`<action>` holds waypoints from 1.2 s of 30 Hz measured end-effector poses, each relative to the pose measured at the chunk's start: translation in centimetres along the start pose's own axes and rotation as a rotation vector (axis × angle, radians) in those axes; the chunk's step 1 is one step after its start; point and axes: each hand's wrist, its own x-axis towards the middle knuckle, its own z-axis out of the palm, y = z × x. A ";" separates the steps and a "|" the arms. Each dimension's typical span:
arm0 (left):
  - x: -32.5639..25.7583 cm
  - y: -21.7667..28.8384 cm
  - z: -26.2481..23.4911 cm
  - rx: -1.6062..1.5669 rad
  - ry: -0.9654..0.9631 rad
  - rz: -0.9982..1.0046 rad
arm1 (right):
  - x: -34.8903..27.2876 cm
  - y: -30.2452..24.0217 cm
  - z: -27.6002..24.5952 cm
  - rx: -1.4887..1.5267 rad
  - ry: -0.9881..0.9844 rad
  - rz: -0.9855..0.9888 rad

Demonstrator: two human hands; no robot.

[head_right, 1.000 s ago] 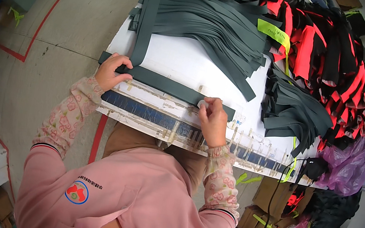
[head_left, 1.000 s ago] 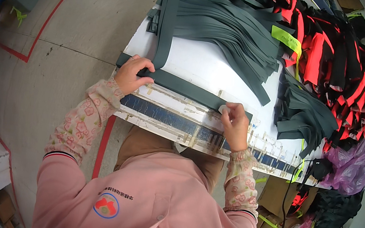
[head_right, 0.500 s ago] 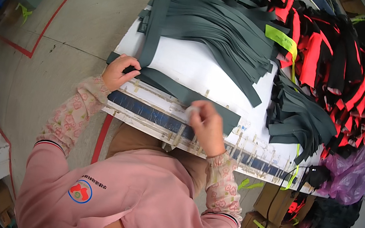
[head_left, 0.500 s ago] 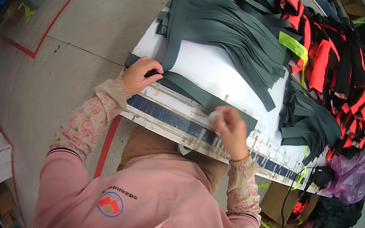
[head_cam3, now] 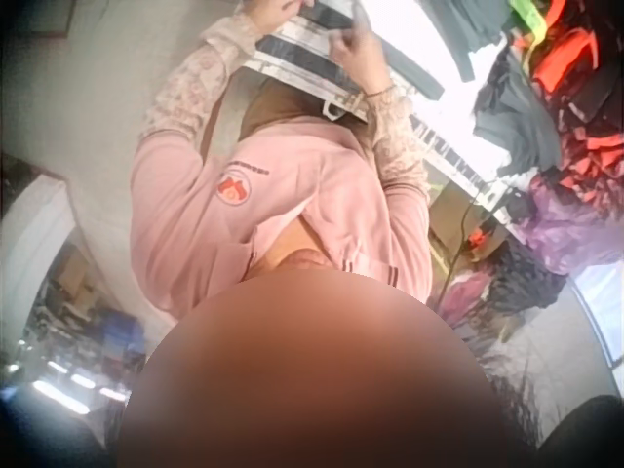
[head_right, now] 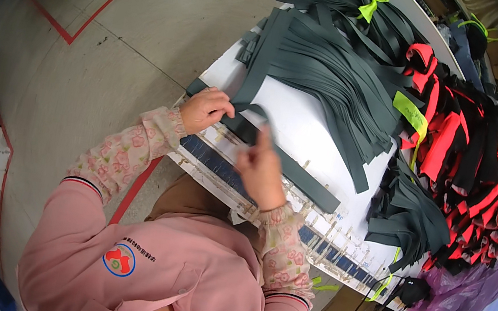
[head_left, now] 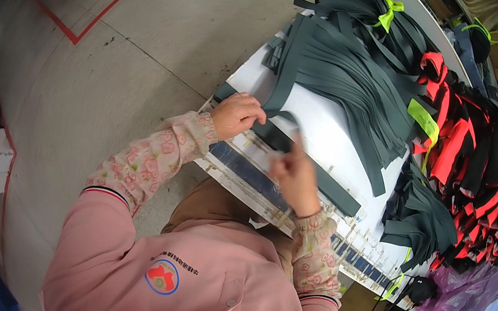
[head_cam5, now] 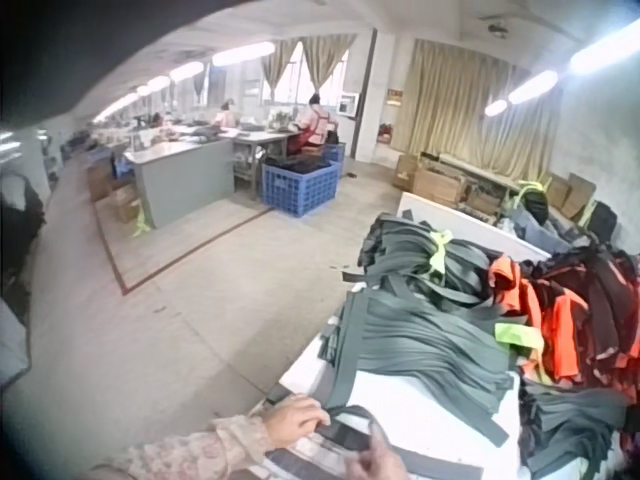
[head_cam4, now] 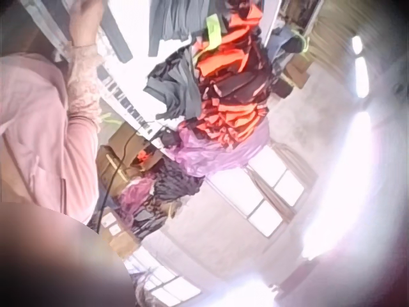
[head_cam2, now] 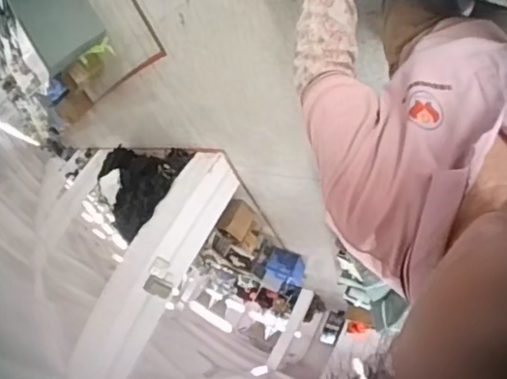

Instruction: Organizing and stacking bundles of black and neon fabric straps on a factory worktable.

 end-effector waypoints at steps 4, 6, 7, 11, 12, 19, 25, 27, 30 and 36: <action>-0.2 0.6 -0.5 -0.032 0.004 -0.060 | 1.7 -3.4 -1.9 -0.505 0.631 -0.331; -0.4 0.2 -0.5 -0.019 0.011 -0.040 | 2.2 -3.0 -0.4 -0.244 0.534 -0.270; -0.3 0.2 -0.3 0.001 0.012 -0.026 | 2.6 -1.9 0.5 -0.167 0.427 -0.207; -0.2 0.3 -0.1 0.029 0.004 -0.029 | 4.1 0.7 3.9 -0.129 0.312 -0.148; -0.3 0.2 -0.1 0.031 0.005 -0.034 | 4.3 0.7 4.1 -0.128 0.307 -0.148; -0.4 0.3 -0.1 0.029 -0.008 -0.059 | 5.1 1.3 5.2 -0.241 0.407 -0.163; -0.4 0.2 0.1 0.029 0.001 -0.061 | 3.7 1.3 3.3 -0.080 0.335 -0.087; -0.1 0.3 0.2 0.018 -0.011 -0.048 | 1.7 2.0 0.4 0.000 0.370 0.026; -0.2 0.1 0.1 0.030 -0.007 -0.024 | -1.9 3.8 -4.6 -0.021 0.444 0.113; 0.2 0.7 -1.6 -0.037 -0.132 -0.048 | -6.3 6.7 -7.8 -0.076 0.521 0.117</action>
